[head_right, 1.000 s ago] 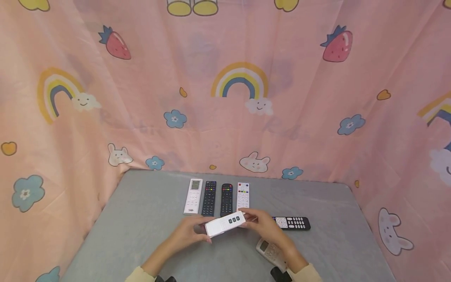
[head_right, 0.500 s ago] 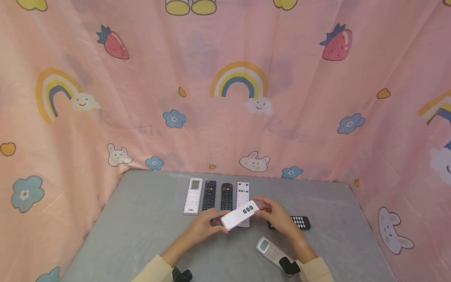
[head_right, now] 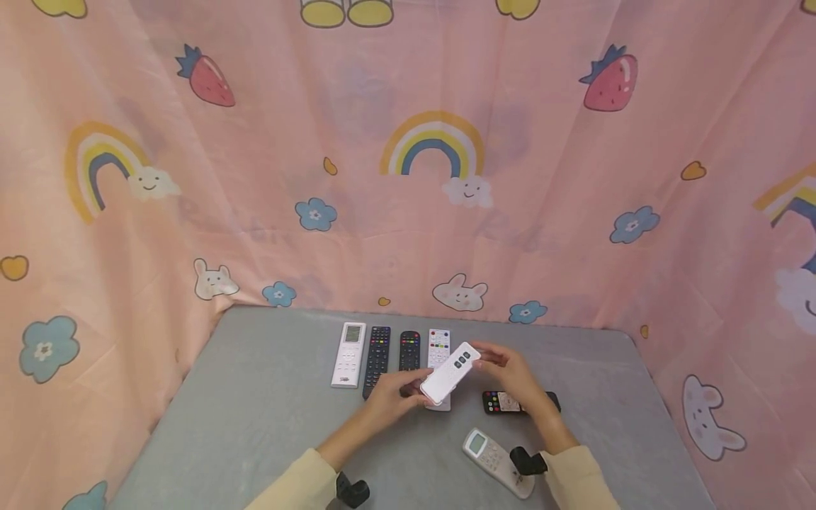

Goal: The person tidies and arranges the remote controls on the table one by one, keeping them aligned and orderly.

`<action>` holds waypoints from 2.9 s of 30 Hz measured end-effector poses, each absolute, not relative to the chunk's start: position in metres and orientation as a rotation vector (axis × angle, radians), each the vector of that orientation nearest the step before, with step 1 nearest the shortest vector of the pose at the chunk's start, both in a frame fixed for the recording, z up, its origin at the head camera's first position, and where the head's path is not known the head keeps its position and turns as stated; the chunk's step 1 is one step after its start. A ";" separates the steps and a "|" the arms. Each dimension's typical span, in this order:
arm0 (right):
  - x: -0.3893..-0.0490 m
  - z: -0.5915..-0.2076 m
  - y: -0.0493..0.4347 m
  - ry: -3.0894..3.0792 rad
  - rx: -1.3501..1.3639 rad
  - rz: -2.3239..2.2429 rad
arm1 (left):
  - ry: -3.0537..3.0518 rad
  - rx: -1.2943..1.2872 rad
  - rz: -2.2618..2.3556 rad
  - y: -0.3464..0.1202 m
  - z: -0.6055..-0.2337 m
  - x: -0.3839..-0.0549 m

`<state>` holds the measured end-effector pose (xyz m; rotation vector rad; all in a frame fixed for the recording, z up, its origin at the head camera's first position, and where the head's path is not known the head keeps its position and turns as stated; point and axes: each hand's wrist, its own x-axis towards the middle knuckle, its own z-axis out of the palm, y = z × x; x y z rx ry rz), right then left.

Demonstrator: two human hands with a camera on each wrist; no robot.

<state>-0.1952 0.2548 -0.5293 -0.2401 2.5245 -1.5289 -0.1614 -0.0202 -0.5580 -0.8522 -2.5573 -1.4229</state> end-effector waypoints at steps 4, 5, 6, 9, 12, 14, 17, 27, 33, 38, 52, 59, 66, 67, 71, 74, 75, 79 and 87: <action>-0.202 -0.534 0.260 2.482 -0.223 -1.596 | -2.541 -0.852 -1.420 -0.011 -0.562 -0.164; -0.204 -0.535 0.261 2.478 -0.215 -1.603 | -2.537 -0.853 -1.421 -0.009 -0.563 -0.165; -0.205 -0.536 0.262 2.486 -0.206 -1.592 | -2.536 -0.851 -1.414 -0.007 -0.564 -0.166; -0.210 -0.537 0.265 2.510 -0.170 -1.559 | -2.539 -0.847 -1.384 -0.002 -0.565 -0.167; -0.215 -0.540 0.267 2.525 -0.180 -1.525 | -2.539 -0.832 -1.347 0.004 -0.568 -0.169; -0.219 -0.542 0.268 2.531 -0.184 -1.514 | -2.537 -0.822 -1.320 0.007 -0.569 -0.170; -0.224 -0.544 0.271 2.542 -0.222 -1.491 | -2.556 -0.791 -1.251 0.013 -0.571 -0.170; -0.242 -0.551 0.279 2.530 -0.289 -1.394 | -2.602 -0.654 -1.115 0.036 -0.576 -0.171; -0.253 -0.557 0.283 2.509 -0.289 -1.326 | -2.645 -0.575 -1.044 0.047 -0.579 -0.171; -0.260 -0.559 0.284 2.553 -0.287 -1.253 | -2.642 -0.507 -0.968 0.053 -0.580 -0.172; -0.265 -0.556 0.280 2.563 -0.254 -1.192 | -2.617 -0.399 -0.782 0.071 -0.585 -0.171; -0.265 -0.555 0.277 2.553 -0.220 -1.178 | -2.616 -0.385 -0.798 0.073 -0.591 -0.171; -0.266 -0.561 0.273 2.577 -0.241 -1.143 | -2.620 -0.366 -0.762 0.075 -0.595 -0.170; -0.266 -0.562 0.272 2.578 -0.244 -1.147 | -2.621 -0.362 -0.754 0.075 -0.595 -0.170; -0.266 -0.562 0.270 2.592 -0.257 -1.134 | -2.626 -0.351 -0.727 0.077 -0.598 -0.170; -0.266 -0.563 0.269 2.604 -0.258 -1.122 | -2.630 -0.344 -0.680 0.078 -0.599 -0.171; -0.266 -0.564 0.268 2.609 -0.265 -1.118 | -2.630 -0.340 -0.664 0.078 -0.599 -0.171; -0.267 -0.566 0.266 2.611 -0.254 -1.136 | -2.638 -0.325 -0.614 0.079 -0.598 -0.171; -0.268 -0.569 0.263 2.623 -0.232 -1.153 | -2.666 -0.343 -0.520 0.080 -0.598 -0.173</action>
